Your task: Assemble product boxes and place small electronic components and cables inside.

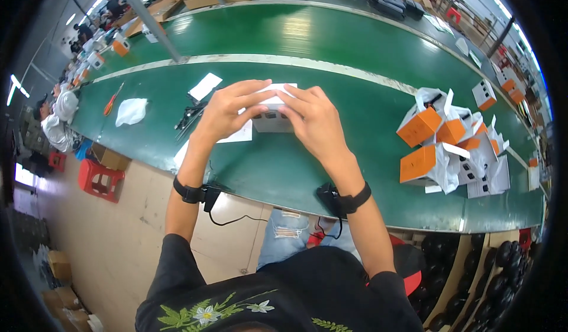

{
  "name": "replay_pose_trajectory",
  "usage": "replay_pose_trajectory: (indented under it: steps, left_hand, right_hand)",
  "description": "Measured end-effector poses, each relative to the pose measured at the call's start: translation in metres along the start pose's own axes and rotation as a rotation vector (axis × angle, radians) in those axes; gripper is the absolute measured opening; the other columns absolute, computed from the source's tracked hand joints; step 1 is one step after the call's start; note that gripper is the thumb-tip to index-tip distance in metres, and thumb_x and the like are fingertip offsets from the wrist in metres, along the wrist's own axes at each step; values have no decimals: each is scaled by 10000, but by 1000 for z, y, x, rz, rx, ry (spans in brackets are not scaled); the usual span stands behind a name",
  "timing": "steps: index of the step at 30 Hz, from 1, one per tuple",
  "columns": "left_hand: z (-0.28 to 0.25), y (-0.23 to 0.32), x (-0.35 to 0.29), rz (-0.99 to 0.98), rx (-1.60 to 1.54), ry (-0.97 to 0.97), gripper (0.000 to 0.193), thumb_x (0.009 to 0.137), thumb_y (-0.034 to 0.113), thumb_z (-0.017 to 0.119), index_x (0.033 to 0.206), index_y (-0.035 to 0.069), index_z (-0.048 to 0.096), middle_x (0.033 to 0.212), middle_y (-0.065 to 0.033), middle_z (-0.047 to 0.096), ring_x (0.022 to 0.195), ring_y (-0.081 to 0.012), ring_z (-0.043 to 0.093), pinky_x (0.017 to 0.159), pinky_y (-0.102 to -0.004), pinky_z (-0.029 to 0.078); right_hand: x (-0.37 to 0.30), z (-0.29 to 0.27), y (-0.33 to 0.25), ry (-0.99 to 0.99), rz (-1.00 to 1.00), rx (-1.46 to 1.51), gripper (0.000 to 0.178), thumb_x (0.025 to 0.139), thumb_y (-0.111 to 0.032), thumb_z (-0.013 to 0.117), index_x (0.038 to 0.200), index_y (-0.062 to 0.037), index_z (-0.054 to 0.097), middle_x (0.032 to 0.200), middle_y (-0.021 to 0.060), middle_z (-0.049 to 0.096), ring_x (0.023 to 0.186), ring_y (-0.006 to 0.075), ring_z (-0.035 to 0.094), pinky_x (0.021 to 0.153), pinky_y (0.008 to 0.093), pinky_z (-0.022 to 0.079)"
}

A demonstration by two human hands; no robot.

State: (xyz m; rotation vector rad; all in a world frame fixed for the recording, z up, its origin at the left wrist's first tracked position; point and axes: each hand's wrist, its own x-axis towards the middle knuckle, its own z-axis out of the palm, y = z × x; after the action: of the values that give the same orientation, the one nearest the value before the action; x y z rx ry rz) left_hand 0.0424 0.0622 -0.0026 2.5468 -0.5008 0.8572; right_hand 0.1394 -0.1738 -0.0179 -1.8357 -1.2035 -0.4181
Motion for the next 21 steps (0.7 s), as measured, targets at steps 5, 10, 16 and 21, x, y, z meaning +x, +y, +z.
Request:
replay_pose_trajectory:
  steps: [5, 10, 16, 21]
  left_hand:
    - [-3, 4, 4, -49, 25, -58, 370, 983, 193, 804, 1351, 174, 827, 1403, -119, 782, 1242, -366, 748, 1026, -437, 609]
    - [6, 15, 18, -15, 14, -81, 359, 1013, 209, 777, 1369, 192, 815, 1417, -114, 775, 1266, -357, 739, 1036, -446, 608]
    - [-3, 13, -5, 45, 166, -169, 515, 955, 138, 810, 1466, 137, 749, 1629, -160, 616, 1445, -415, 616, 1137, -488, 557]
    - [28, 14, 0, -222, -199, -126, 495, 937, 88, 832, 1427, 137, 788, 1623, -193, 614, 1468, -418, 612, 1183, -489, 519]
  right_hand:
    - [-1, 3, 2, 39, 28, -63, 331, 956, -179, 829, 1285, -149, 842, 1340, 58, 808, 946, 288, 702, 838, 405, 626]
    - [-9, -13, 6, 38, 5, -213, 254, 979, -212, 796, 1223, -176, 857, 1301, 61, 814, 969, 285, 724, 788, 425, 648]
    - [-26, 1, -9, -76, 9, -188, 488, 1047, -224, 715, 1529, -198, 642, 1594, 94, 627, 1236, 346, 662, 822, 425, 688]
    - [-47, -17, -11, -25, 64, -119, 587, 1025, -180, 741, 1555, -2, 563, 1613, 209, 574, 1337, 394, 629, 993, 456, 642]
